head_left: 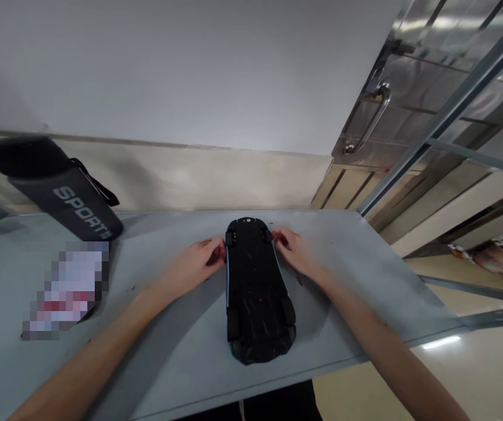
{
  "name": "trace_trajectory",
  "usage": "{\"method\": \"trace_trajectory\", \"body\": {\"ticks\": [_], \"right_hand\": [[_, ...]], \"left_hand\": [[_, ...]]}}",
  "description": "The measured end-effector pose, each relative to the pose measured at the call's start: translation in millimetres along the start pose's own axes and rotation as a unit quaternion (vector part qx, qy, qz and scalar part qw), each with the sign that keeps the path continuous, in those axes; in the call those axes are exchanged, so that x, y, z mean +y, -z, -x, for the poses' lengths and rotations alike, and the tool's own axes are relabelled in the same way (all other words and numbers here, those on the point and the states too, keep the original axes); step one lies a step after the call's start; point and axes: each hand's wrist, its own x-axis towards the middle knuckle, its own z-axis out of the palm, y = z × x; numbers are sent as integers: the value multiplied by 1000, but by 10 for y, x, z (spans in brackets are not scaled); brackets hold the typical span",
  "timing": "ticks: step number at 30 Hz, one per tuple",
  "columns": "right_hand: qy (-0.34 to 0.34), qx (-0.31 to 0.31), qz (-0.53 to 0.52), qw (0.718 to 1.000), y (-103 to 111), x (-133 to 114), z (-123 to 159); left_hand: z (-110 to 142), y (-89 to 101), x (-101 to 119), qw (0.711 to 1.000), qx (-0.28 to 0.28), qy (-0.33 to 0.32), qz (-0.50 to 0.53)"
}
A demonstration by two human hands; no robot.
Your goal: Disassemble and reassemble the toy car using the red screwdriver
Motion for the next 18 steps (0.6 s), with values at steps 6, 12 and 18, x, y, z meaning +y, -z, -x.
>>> {"method": "trace_trajectory", "body": {"ticks": [6,12,18], "right_hand": [[10,5,5,1000,8,16,12],[13,-14,23,1000,28,-29,26],[7,-31,36,999,27,-44,25]], "left_hand": [[5,23,-1,1000,-3,-5,-4],[14,42,5,1000,0,-8,-8],[13,43,-8,1000,3,-9,-19]]}}
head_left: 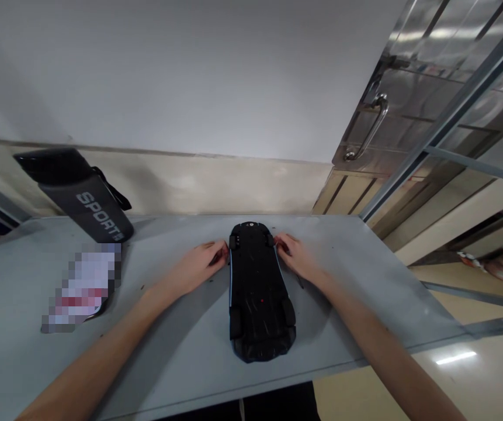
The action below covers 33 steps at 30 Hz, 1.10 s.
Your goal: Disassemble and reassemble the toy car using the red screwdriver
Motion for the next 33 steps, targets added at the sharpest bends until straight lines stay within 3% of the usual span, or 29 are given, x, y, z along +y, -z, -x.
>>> {"method": "trace_trajectory", "body": {"ticks": [20,33], "right_hand": [[6,3,-7,1000,40,-34,18],[-17,28,-10,999,36,-83,-52]], "left_hand": [[-11,23,3,1000,10,21,1],[8,5,34,994,55,50,78]]}}
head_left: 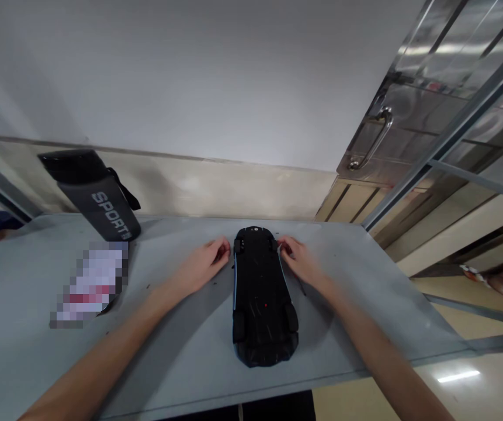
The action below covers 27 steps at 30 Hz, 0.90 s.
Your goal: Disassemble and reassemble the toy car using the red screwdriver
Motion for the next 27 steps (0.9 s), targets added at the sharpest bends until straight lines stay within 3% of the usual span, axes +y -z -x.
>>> {"method": "trace_trajectory", "body": {"ticks": [4,8,13,17,21,24,27], "right_hand": [[-41,48,19,998,56,-269,-76],[-53,55,48,996,-70,-762,-190],[-71,15,153,986,-331,-1238,-352],[-85,40,160,983,-359,-1264,-405],[-95,84,136,983,-277,-1200,-390],[-118,69,112,984,-191,-1204,-380],[-135,52,93,985,-128,-1230,-383]], "left_hand": [[-1,-78,-9,996,19,16,88],[5,-139,-24,958,-55,31,281],[34,-155,-87,931,-98,41,350],[28,-227,-104,915,-91,23,393],[-4,-334,-51,918,-58,-5,392],[-19,-371,-11,916,-43,-10,399],[-14,-358,15,893,-74,14,444]]}}
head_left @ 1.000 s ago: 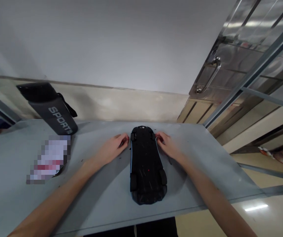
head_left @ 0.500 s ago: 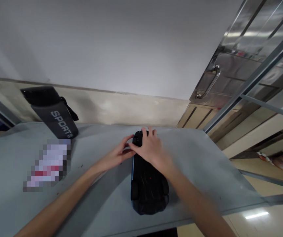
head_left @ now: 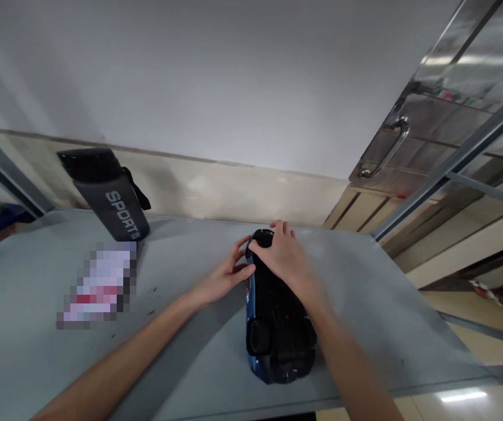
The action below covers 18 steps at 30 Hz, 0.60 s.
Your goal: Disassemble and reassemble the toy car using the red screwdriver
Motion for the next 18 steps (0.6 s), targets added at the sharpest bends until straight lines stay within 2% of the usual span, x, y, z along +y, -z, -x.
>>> {"method": "trace_trajectory", "body": {"ticks": [3,6,9,13,18], "right_hand": [[-9,-4,-1,1000,18,-25,5],[0,-6,3,1000,46,-48,68],[6,-52,-11,999,152,-51,242],[40,-125,-10,991,305,-33,577],[85,-127,31,988,347,-70,771]], "left_hand": [[26,-8,23,998,3,32,51],[47,-36,20,995,51,52,74],[46,-67,14,991,86,55,84],[36,-85,43,991,84,42,93],[34,-66,32,991,77,40,98]]}}
